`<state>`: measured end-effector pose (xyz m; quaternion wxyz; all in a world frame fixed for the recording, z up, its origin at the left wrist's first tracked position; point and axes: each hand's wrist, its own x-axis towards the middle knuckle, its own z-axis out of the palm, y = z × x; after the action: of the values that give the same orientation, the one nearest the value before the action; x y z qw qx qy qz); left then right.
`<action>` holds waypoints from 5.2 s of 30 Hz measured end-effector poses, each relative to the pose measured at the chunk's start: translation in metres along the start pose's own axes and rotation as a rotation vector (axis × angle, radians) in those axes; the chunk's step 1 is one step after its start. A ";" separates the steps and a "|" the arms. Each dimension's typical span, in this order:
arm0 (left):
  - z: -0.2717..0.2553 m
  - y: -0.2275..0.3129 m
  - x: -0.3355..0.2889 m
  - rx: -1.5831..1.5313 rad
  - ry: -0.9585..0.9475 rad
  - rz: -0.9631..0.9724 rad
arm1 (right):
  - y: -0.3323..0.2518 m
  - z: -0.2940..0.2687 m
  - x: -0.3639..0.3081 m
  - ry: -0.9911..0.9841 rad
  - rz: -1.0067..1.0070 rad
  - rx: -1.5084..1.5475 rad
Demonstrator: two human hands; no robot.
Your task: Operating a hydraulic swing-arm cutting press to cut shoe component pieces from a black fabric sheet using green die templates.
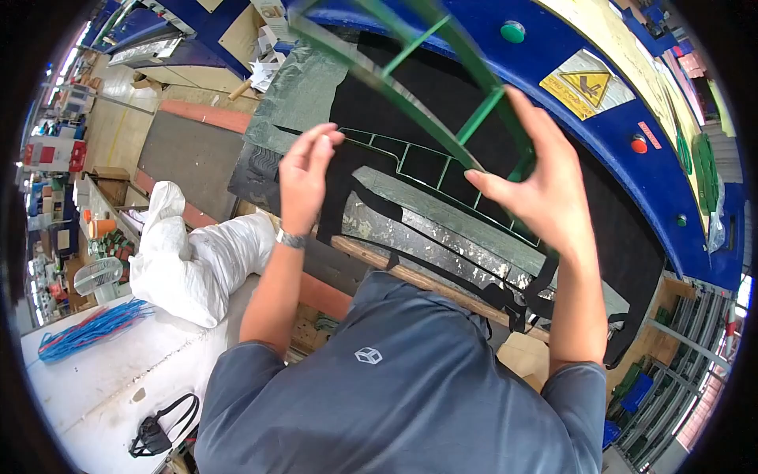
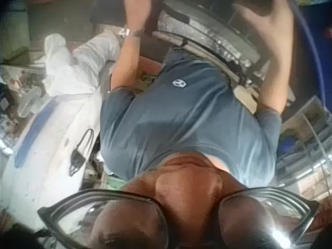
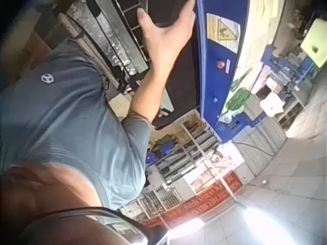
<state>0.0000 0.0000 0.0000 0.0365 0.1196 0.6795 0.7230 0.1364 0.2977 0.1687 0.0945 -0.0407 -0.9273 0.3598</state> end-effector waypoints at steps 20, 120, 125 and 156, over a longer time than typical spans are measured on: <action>0.006 -0.109 0.071 0.772 -0.123 0.083 | 0.175 0.106 0.093 -0.523 0.028 -0.304; 0.190 -0.066 -0.050 1.123 -0.653 0.374 | 0.238 -0.005 -0.129 -0.422 0.415 -0.408; 0.140 -0.045 -0.034 0.829 -0.391 0.240 | 0.221 0.029 -0.076 0.034 -0.077 -0.411; 0.047 -0.087 0.018 0.607 -0.206 0.251 | 0.198 0.083 -0.241 -0.493 -0.337 -0.430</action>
<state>-0.0165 0.0560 -0.0814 -0.0217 0.2799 0.8362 0.4711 0.3571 0.3546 -0.0599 -0.0846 0.1817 -0.9703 0.1352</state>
